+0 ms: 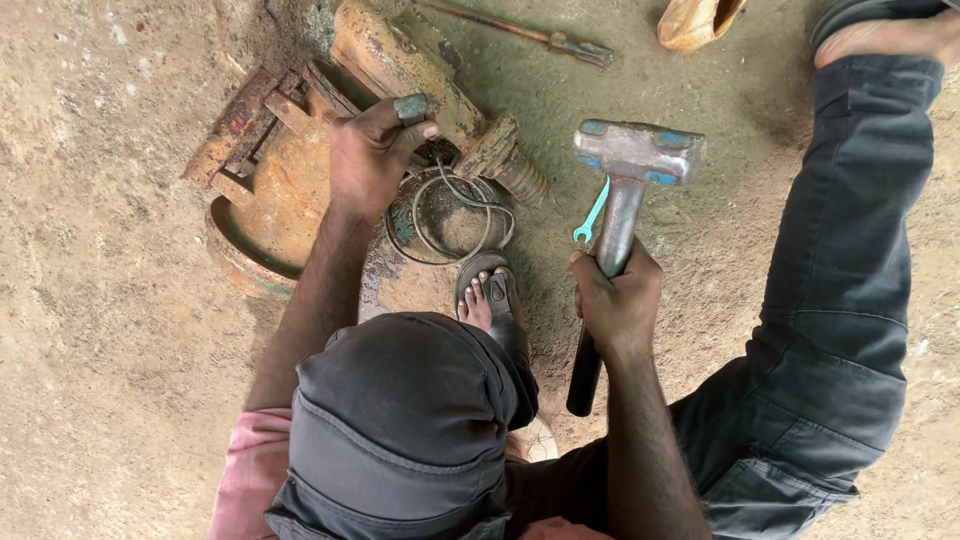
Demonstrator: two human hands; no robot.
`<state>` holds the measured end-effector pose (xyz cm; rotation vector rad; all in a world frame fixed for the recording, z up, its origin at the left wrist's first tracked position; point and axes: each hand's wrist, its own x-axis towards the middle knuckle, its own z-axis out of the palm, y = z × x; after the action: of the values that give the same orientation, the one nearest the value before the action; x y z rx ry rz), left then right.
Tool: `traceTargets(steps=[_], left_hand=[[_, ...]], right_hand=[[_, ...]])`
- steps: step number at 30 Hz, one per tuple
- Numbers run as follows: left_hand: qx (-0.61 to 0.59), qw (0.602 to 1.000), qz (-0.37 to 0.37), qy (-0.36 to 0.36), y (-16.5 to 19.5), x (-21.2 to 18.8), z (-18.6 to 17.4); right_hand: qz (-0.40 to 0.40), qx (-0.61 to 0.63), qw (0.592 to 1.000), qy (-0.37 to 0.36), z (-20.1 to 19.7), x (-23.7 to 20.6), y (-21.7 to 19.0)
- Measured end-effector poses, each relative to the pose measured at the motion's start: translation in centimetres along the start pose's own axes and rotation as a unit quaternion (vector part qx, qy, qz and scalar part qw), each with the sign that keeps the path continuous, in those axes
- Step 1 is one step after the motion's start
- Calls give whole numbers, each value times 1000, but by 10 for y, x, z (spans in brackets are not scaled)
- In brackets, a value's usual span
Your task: The person uses a wrench and hammer to loosen and remove bolts from a rusty cylindrical machine part. They repeatedly strike the bolts with a hammer and adjust the wrench, eventually detaching a section of the machine.
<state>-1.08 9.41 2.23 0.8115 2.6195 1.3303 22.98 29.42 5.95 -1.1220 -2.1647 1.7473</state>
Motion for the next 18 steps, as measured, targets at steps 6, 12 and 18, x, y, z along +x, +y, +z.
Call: traceTargets(steps=[6, 12, 18], left_hand=[[-1, 1000, 22, -3, -5, 0, 1], [13, 998, 55, 6, -9, 1, 8], [49, 992, 114, 15, -12, -2, 9]], right_hand=[[21, -7, 1000, -12, 1, -2, -2], [-45, -62, 997, -14, -5, -1, -27], [-288, -109, 950, 57, -61, 13, -84]])
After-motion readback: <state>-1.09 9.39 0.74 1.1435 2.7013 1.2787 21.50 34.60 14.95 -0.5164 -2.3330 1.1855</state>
